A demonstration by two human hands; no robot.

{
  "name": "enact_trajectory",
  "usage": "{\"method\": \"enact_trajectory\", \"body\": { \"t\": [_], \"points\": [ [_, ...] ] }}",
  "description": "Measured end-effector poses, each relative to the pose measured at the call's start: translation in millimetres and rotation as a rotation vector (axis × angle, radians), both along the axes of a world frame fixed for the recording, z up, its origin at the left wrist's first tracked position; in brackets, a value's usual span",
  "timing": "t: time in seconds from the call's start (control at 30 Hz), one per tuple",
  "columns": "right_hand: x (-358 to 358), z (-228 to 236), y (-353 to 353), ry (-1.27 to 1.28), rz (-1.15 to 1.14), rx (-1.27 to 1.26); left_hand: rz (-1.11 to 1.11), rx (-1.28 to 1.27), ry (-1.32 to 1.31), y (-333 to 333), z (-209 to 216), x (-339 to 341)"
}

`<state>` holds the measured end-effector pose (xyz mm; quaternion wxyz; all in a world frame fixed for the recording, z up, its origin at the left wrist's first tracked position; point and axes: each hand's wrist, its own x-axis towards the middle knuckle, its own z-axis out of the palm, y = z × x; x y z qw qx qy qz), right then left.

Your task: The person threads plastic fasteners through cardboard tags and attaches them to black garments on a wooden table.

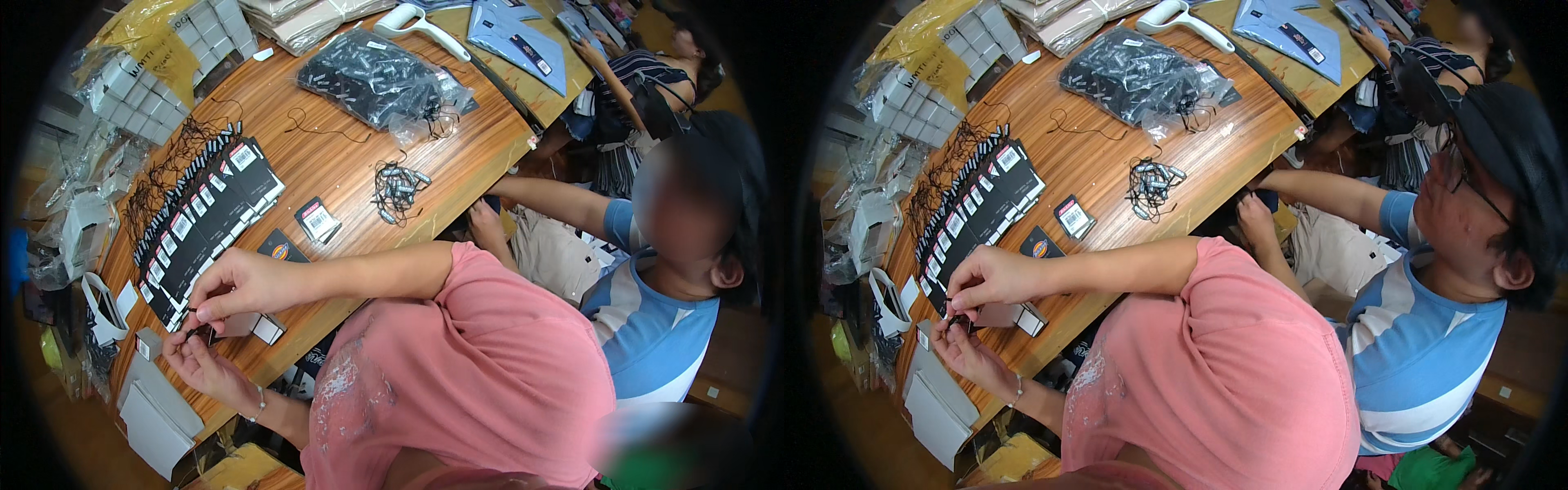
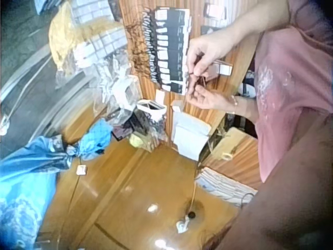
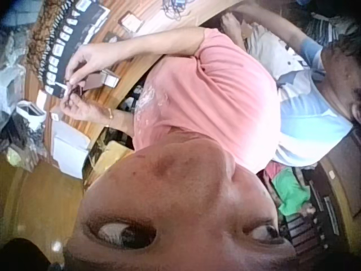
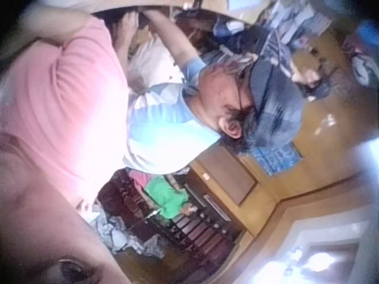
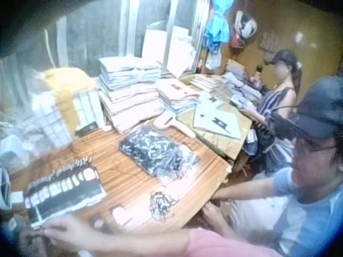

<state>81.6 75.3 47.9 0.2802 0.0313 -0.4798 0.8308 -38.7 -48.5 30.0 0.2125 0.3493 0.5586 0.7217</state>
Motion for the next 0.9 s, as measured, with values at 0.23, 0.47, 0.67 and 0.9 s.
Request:
{"method": "enact_trajectory", "body": {
  "t": [0.23,0.47,0.67,0.9],
  "points": [
    [-2,-5,2,-0.013,0.038,-0.018,0.025,-0.012,-0.028,5,5,10],
    [-2,-12,5,-0.071,-0.004,0.095,0.035,0.032,-0.060,6,2,11],
    [-4,-2,3,-0.132,0.061,-0.035,0.142,-0.041,0.014,0,-1,2],
    [5,6,4,-0.151,-0.309,0.315,-0.069,0.090,-0.133,-1,30,7]
  ]
}}
